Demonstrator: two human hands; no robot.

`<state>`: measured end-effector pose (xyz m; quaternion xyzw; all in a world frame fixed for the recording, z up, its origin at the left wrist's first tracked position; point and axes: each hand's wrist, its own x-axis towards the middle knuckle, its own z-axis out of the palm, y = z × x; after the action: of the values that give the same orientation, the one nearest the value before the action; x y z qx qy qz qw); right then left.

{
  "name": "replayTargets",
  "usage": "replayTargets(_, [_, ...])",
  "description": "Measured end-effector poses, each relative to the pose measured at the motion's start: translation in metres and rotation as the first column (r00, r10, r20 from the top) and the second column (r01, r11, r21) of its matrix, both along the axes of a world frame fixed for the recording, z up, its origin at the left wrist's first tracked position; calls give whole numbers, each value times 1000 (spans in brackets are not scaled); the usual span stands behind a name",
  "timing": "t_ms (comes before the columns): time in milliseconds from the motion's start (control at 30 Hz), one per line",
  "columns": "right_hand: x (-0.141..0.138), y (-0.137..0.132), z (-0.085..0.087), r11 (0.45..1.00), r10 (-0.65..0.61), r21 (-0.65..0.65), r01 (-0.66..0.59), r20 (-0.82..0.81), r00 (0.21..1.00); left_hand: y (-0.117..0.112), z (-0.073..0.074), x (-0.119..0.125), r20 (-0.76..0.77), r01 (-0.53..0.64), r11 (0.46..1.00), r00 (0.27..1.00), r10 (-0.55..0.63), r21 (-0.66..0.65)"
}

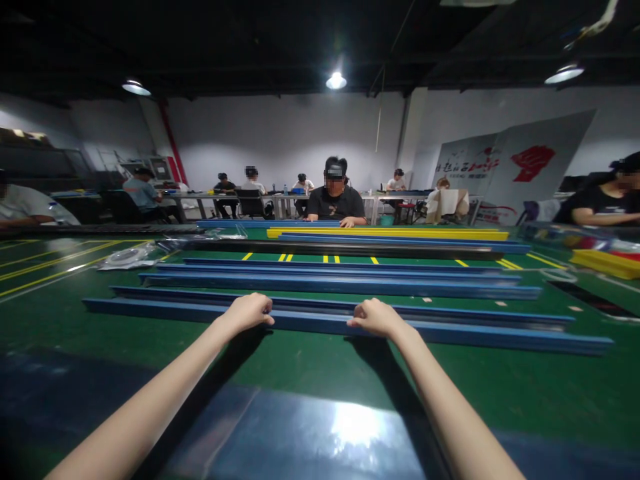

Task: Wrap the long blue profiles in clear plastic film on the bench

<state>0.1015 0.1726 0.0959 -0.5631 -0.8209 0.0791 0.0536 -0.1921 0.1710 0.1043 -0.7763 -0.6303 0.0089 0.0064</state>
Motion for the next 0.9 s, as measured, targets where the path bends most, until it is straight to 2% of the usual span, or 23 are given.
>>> replayTargets(67, [1, 13, 5, 1000, -4, 11, 5, -57, 998, 13, 9, 6, 73, 23, 999, 997, -21, -28])
replayTargets(167, [1, 37, 7, 989, -85, 119, 91, -51, 995, 37, 13, 17, 104, 48, 993, 993, -59, 112])
replayTargets(333, [3, 82, -6, 956, -85, 284, 73, 31, 996, 88, -6, 30, 67, 69, 967, 994, -88, 247])
replayTargets(500, [6, 124, -23, 956, -110, 278, 93, 48, 993, 131, -27, 32, 115, 11, 973, 993, -39, 231])
replayTargets(667, [6, 146, -38, 966, -186, 192, 172, 61, 981, 146, -33, 31, 112, -4, 984, 994, -16, 179])
replayTargets(767, [9, 151, -43, 974, -160, 168, 151, 40, 986, 149, -31, 31, 108, 5, 987, 994, -23, 161])
replayTargets(900, [11, 153, -41, 971, -135, 201, 127, 29, 990, 149, -28, 34, 104, -36, 987, 994, 20, 155])
